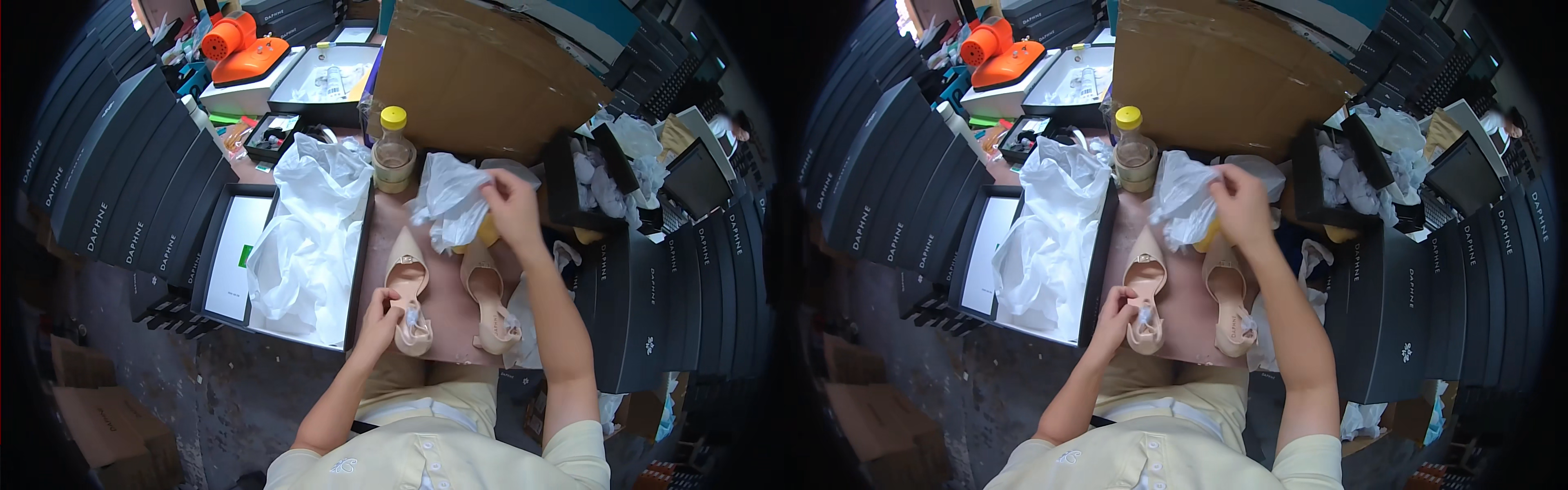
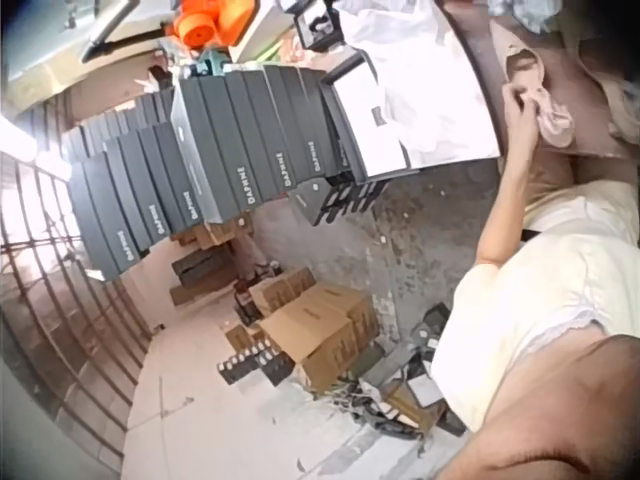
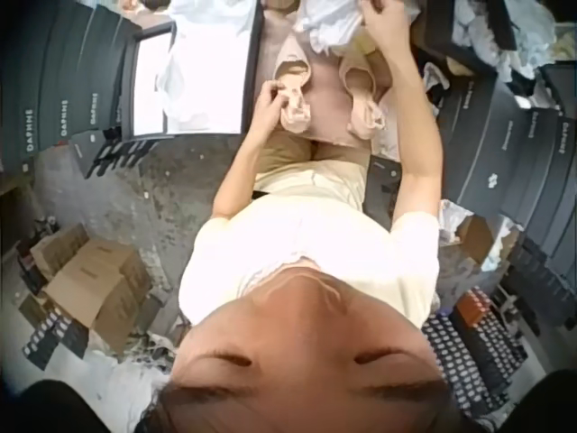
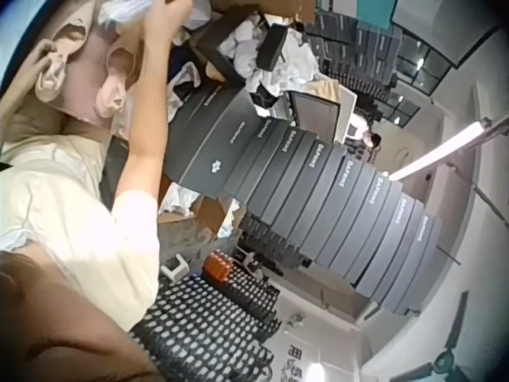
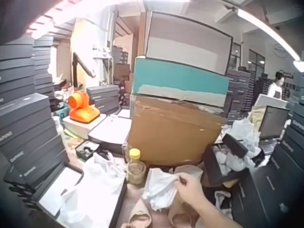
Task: Packing a pair of high-heeled shoes into a shoebox with protective tissue paper.
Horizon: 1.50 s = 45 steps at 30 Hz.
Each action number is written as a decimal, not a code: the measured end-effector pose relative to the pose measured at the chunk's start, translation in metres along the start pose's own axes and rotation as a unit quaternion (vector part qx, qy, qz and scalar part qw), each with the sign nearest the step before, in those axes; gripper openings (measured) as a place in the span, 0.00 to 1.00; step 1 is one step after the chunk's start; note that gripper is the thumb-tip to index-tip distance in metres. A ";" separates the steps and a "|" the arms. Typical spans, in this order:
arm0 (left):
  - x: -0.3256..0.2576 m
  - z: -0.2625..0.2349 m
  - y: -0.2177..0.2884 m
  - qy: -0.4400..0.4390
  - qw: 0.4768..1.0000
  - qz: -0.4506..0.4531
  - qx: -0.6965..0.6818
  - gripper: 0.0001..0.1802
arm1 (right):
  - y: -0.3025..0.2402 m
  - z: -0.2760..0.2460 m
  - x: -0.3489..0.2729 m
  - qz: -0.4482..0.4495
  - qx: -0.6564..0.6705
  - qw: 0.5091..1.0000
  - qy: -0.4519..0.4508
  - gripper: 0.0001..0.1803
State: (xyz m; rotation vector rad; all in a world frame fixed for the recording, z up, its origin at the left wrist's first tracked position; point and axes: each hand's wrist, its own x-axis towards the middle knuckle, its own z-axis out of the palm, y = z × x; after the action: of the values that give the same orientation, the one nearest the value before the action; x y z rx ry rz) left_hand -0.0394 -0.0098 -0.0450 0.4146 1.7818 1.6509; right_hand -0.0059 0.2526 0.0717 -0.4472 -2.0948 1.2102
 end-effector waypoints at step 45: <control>0.021 0.019 0.100 0.085 0.908 0.145 -0.384 0.23 | -0.102 0.036 -0.187 0.139 -0.065 0.978 -0.145 0.20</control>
State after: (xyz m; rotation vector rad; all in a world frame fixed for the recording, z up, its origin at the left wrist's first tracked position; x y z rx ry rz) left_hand -0.0622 0.0330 0.0469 0.1707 1.0594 2.4898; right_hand 0.1072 0.0684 0.0761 -0.6757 -2.4306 1.3686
